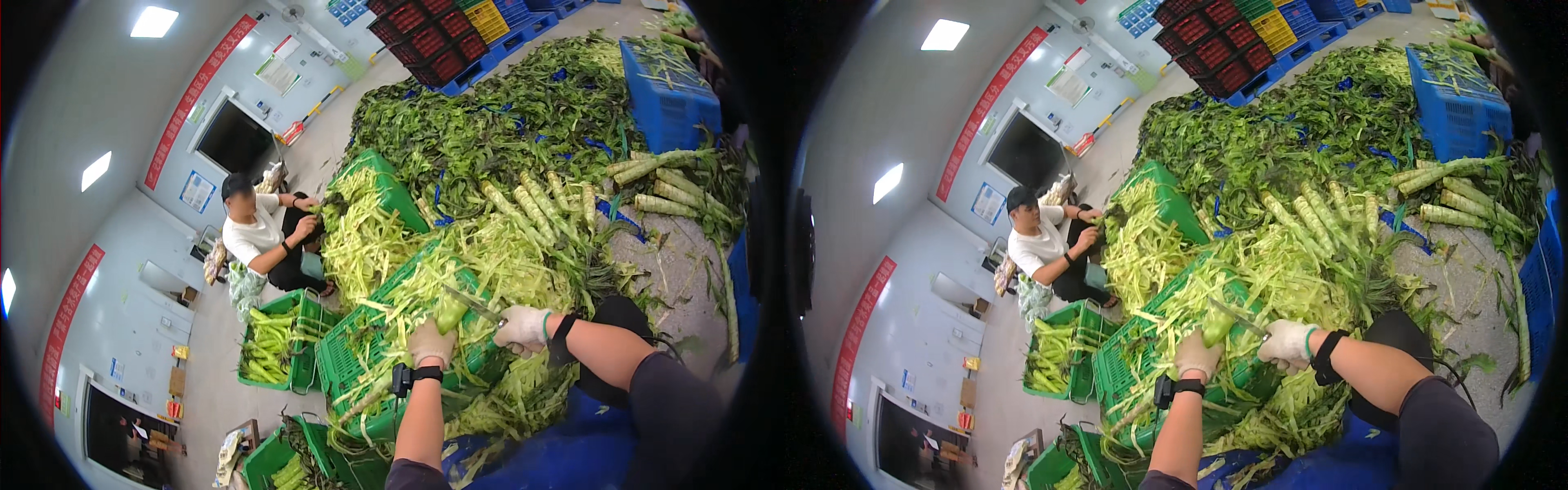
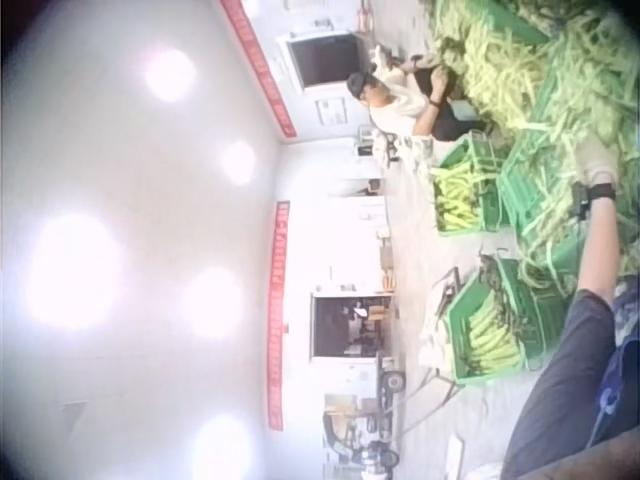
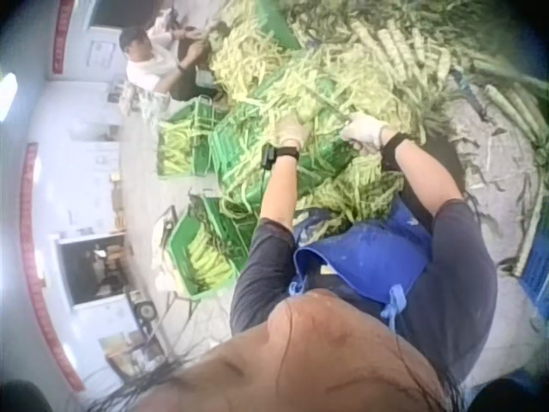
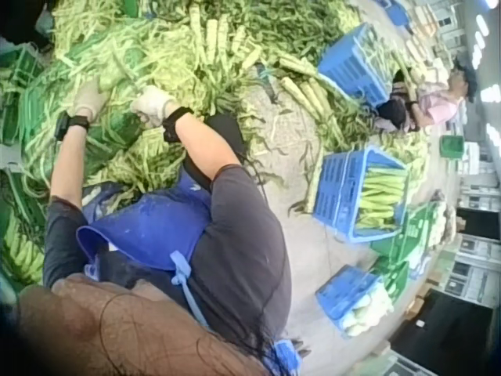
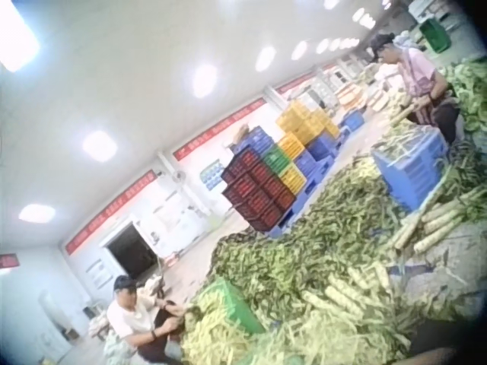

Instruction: The person peels celtuce stalks with a hand tool, rotating each one to reach all sides before placing it into a green crate.

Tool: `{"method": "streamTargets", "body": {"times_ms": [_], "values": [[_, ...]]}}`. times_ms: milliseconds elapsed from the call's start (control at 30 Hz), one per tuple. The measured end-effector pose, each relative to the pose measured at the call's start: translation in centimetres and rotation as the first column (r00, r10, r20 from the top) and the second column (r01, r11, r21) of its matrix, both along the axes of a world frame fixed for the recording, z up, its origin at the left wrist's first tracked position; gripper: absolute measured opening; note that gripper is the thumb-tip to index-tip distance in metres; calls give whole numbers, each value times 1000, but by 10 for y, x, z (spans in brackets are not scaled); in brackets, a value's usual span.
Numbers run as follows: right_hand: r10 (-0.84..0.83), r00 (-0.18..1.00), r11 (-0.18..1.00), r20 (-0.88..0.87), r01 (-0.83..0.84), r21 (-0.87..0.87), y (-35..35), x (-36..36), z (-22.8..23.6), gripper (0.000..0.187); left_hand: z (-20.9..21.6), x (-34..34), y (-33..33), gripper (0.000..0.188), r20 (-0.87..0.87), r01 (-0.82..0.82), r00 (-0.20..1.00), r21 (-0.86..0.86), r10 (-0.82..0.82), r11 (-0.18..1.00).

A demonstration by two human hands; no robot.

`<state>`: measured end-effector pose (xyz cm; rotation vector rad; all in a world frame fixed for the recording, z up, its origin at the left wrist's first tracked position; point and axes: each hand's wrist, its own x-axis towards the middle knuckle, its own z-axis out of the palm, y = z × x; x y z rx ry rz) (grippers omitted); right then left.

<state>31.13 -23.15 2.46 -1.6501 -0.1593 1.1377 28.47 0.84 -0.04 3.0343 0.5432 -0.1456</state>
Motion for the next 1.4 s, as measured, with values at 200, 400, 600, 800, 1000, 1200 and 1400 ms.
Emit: {"method": "streamTargets", "body": {"times_ms": [200,400,600,800,1000,1200,1400], "values": [[-149,701,967,697,252,-47,-7,1,-18,34,17,-9,-3,53,176,160,973,-41,-150,986],[201,769,944,608,15,-330,-11,5,-20,34,67,-35,-12,50,439,195,888,-92,-136,976],[41,741,997,670,13,-75,-2,-22,-6,27,76,-50,-21,47,446,171,872,111,-203,979],[3,779,991,627,80,-104,-14,-16,3,33,102,-67,-30,45,543,251,778,192,-316,949],[-272,781,949,562,314,22,-19,6,-13,37,138,-73,-69,49,500,547,562,373,-659,749],[-367,766,912,528,407,45,-28,6,-15,34,50,-78,-72,36,262,714,557,334,-788,615],[-302,760,930,575,367,3,-40,0,-14,32,-25,-130,-45,45,353,491,785,146,-509,859]]}}
